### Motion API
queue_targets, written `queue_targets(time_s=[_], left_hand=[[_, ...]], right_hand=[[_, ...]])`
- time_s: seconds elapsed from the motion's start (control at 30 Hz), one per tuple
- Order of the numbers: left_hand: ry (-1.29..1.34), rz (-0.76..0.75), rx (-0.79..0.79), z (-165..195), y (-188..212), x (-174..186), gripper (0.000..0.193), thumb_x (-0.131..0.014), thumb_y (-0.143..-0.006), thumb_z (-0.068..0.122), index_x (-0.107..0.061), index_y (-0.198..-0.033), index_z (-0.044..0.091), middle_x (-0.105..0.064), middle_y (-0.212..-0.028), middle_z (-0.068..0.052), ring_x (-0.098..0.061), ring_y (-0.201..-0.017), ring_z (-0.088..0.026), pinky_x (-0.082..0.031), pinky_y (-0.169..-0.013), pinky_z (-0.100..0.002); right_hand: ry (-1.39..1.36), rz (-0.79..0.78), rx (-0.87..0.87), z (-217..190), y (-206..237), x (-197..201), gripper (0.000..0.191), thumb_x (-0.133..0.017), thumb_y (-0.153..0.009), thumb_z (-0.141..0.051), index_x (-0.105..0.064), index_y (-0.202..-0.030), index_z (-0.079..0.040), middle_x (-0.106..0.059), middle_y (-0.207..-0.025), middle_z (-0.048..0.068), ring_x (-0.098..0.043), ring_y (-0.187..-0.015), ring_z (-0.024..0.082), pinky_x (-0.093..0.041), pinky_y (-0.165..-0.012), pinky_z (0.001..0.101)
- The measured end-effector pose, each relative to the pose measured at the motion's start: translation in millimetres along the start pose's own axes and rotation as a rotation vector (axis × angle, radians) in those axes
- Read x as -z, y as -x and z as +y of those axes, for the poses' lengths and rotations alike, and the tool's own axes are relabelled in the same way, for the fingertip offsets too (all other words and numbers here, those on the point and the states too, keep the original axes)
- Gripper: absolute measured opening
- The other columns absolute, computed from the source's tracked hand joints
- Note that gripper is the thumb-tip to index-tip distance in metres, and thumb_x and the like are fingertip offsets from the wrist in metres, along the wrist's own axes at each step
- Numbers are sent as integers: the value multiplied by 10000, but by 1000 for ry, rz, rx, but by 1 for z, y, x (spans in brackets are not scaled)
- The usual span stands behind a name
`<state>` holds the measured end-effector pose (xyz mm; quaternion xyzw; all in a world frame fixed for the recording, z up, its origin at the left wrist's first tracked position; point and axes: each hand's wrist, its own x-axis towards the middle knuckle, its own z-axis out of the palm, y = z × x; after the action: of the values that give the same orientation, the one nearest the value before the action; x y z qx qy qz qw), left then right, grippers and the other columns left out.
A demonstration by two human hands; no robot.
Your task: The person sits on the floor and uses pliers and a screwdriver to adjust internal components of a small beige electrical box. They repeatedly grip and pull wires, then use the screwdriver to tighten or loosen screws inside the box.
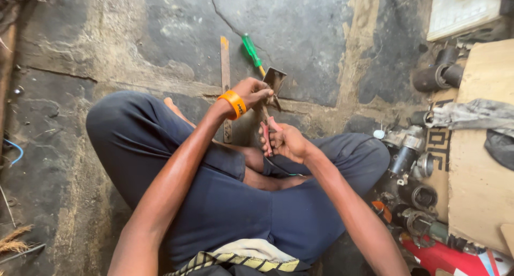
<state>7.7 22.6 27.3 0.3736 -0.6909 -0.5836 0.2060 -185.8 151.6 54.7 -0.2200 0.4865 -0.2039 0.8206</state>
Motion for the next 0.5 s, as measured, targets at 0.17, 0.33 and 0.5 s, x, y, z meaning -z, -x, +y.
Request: queue_targets(time_s=[0.17,0.33,0.5], left_hand=[[-181,91,19,9,-7,9,367,-617,-963,381,-765,-984,46,-738,-815,-176,-680,-694,-285,-529,-682,-433],[-258,201,147,17,-4,11,377,-640,-963,389,-761,-1015,36,-733,-913,-216,-709,-832,-365,-533,-758,-459],[-254,188,165,14,-3,11,366,-635,-957,374,-762,-1011,35,-737,-911,-215,-717,-857,-371,-536,-778,-460]], right_hand=[[-52,-26,30,-5,-22,-1,548,-459,-1043,-579,-567,-1054,-42,-627,-873,99,-643,-705,214,-550,-654,381],[-18,7,-49,-14,-33,-7,525,-455,-1021,-570,-553,-1094,-60,-609,-872,76,-627,-714,204,-550,-670,376],[19,-10,-62,-21,-28,-4,532,-433,-1031,-559,-552,-1075,-43,-613,-888,79,-631,-734,205,-555,-693,380]])
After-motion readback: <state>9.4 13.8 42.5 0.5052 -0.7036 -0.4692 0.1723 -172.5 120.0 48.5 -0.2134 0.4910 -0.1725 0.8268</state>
